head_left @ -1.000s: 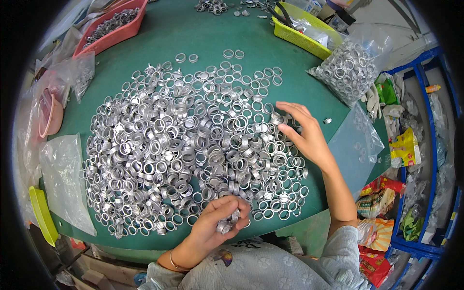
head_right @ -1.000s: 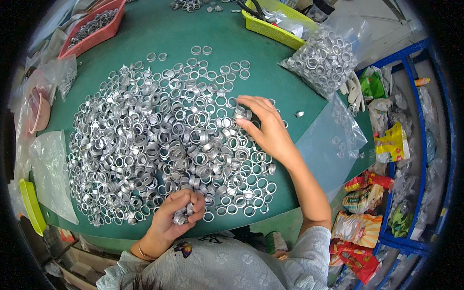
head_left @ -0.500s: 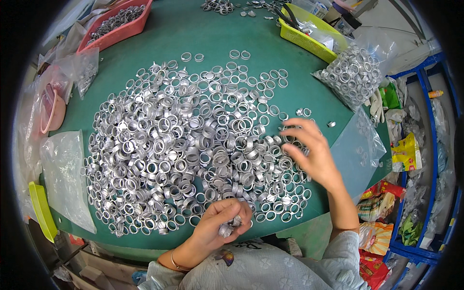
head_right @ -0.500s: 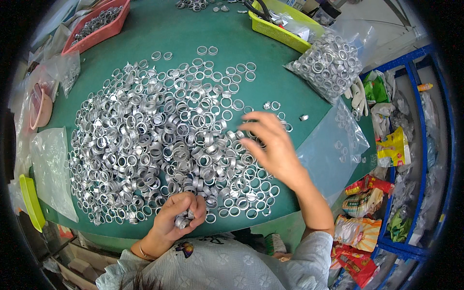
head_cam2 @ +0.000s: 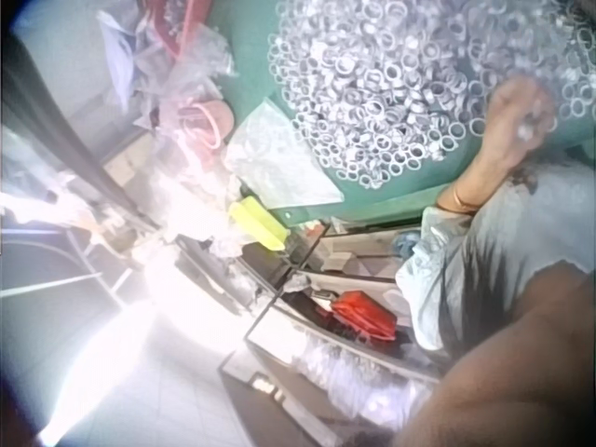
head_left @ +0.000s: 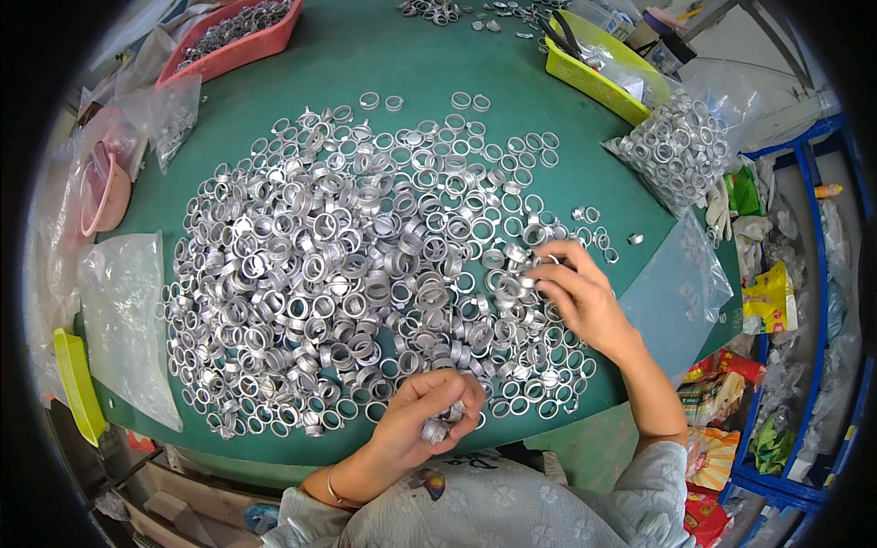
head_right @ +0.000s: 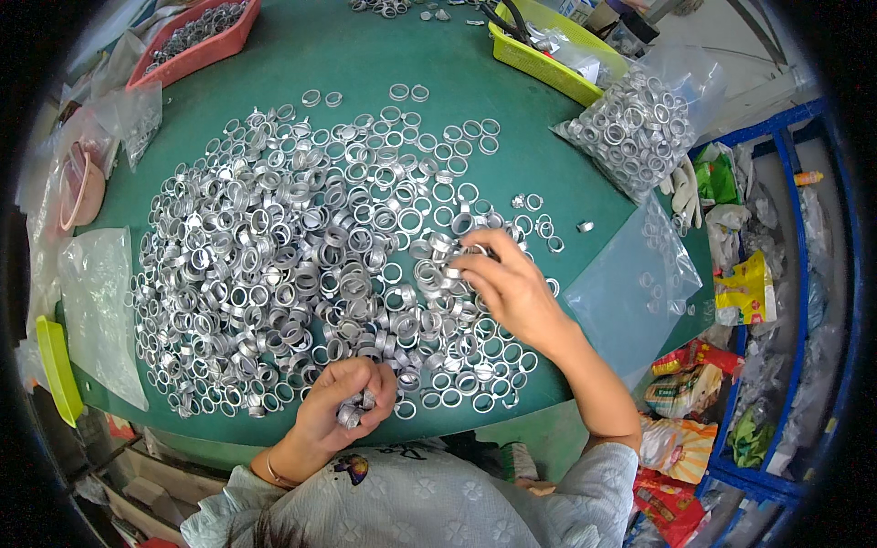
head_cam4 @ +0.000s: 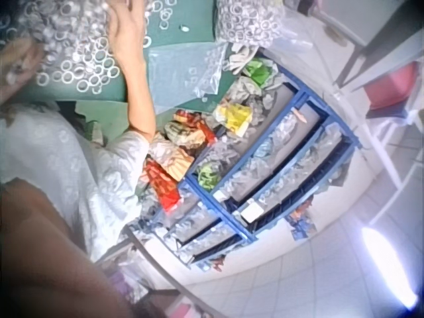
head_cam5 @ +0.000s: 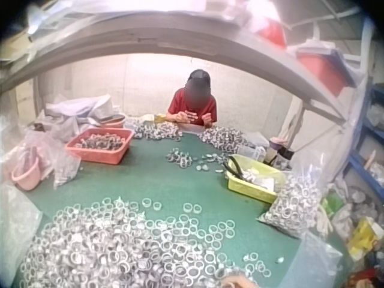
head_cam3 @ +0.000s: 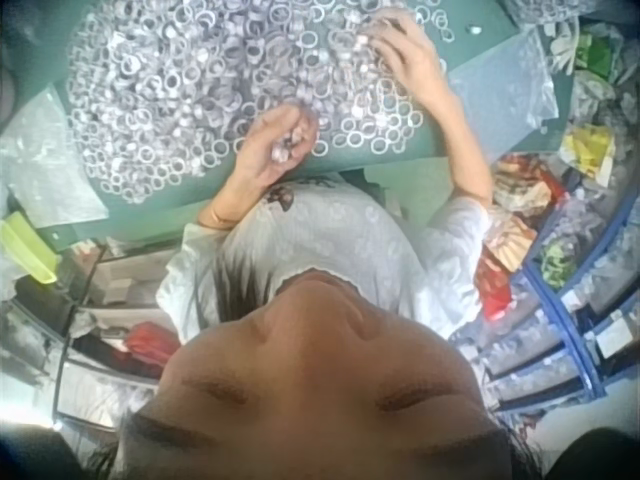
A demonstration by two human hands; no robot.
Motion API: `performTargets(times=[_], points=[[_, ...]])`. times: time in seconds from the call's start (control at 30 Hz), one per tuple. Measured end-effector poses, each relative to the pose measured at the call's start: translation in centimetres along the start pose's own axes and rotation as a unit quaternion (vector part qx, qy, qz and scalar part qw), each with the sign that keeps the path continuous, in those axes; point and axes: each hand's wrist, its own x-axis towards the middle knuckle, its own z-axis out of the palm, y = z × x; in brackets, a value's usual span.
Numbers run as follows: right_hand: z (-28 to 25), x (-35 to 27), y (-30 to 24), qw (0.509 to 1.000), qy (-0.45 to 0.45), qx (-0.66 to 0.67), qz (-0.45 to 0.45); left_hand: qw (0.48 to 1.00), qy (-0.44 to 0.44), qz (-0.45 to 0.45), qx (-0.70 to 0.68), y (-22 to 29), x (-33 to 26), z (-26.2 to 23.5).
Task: The person sorts metal rings from a large pile on a table by hand and places them into a plastic bag, occasionally picking up several at once.
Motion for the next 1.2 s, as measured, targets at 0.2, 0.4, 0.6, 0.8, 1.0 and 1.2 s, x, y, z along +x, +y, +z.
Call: performTargets(times=[0.2,0.4,0.6,0.8,1.0,1.2], points=[[-0.6,-0.9,0.9,0.996,0.078,-0.005,0.049,1.0,0.006,-0.006,0.003,0.0,0.0,0.2],[-1.5,-0.3,0.3,0.759,0.135,0.579,0.264,1.0,0.015,-0.01,0.002,0.1,0.0,0.1],[-0.8,2.5,0.6,0.787,0.013,0.559,0.262,0.999,0.033,-0.018,0.024,0.0,0.1,0.4],[4.0,7.2,0.1,0.991,0.06,-0.055,-0.11,0.998,0.054,-0.016,0.041,0.1,0.2,0.9],[2.4,6.2,-1.4,0.98,0.01,0.175,0.095,0.998,0.061,-0.012,0.025,0.2,0.0,0.7],[0.6,3.2,-2.3,0.711,-0.025,0.665,0.227,0.998,0.059,-0.008,0.032,0.0,0.0,0.8]])
